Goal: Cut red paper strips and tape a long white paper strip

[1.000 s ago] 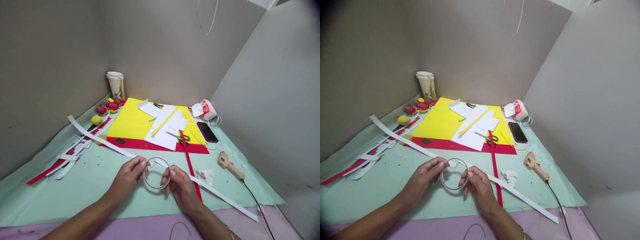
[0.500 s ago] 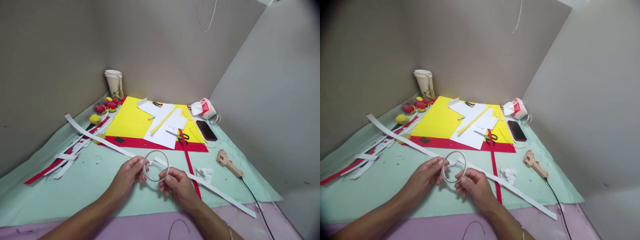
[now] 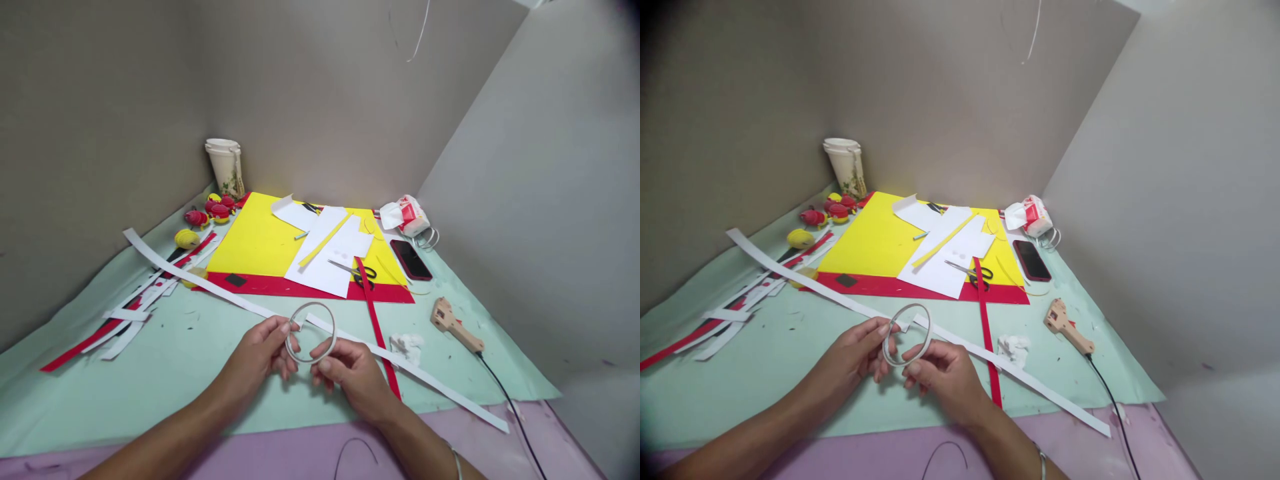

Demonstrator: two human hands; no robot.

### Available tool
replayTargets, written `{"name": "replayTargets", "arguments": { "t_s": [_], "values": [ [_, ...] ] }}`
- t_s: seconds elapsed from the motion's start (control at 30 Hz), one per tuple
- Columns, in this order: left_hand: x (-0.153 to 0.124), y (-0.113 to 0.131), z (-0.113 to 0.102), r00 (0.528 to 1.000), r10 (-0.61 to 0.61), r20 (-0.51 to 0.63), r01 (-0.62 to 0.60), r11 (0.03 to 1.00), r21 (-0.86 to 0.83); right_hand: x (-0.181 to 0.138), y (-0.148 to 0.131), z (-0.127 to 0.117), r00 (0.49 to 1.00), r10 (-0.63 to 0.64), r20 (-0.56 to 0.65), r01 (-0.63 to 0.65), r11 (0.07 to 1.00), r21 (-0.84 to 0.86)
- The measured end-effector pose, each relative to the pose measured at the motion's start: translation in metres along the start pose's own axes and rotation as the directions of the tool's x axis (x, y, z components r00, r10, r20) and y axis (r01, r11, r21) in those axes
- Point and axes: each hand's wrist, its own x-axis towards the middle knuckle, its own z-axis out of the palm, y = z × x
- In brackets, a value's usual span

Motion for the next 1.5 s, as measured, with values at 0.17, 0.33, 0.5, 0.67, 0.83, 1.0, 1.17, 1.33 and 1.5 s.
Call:
{"name": "replayTargets", "arguments": {
  "t_s": [0.17,0.33,0.5,0.67,0.83,1.0,1.17,1.33,1.5],
  "values": [
    [-0.002,0.002,0.002,1.000,-0.024,0.017,0.024,0.999,0.036,0.001,0.003,-0.002,0.999,0.003,-0.033,-0.001,0.998,0.066],
    [-0.004,0.005,0.002,1.000,-0.012,0.019,0.009,0.992,0.127,0.004,0.003,-0.002,0.996,0.021,-0.089,0.001,0.971,0.237],
    [-0.009,0.005,0.004,0.990,0.140,0.015,-0.139,0.958,0.252,0.007,-0.001,0.000,0.990,0.041,-0.136,0.009,0.936,0.352],
    [-0.011,0.003,0.007,0.990,0.122,0.071,-0.141,0.887,0.439,0.007,0.002,-0.001,0.993,0.040,-0.113,-0.001,0.943,0.333],
    [-0.012,0.003,0.007,0.990,0.127,0.057,-0.139,0.875,0.464,0.005,0.001,-0.001,0.998,0.023,-0.063,-0.007,0.969,0.248],
    [-0.014,0.004,0.006,0.989,0.114,0.098,-0.147,0.880,0.452,0.006,0.001,-0.001,0.996,0.032,-0.079,-0.008,0.960,0.281],
    [-0.014,0.004,0.006,0.982,0.122,0.142,-0.173,0.879,0.445,0.007,0.000,-0.001,0.994,0.043,-0.104,-0.006,0.943,0.334],
    [-0.015,0.003,0.005,0.975,0.129,0.180,-0.199,0.864,0.463,0.008,-0.002,-0.001,0.992,0.051,-0.119,-0.002,0.925,0.379],
    [-0.016,0.004,0.007,0.968,0.171,0.186,-0.245,0.815,0.525,0.007,-0.001,-0.002,0.993,0.048,-0.107,-0.001,0.913,0.408]
  ]
}}
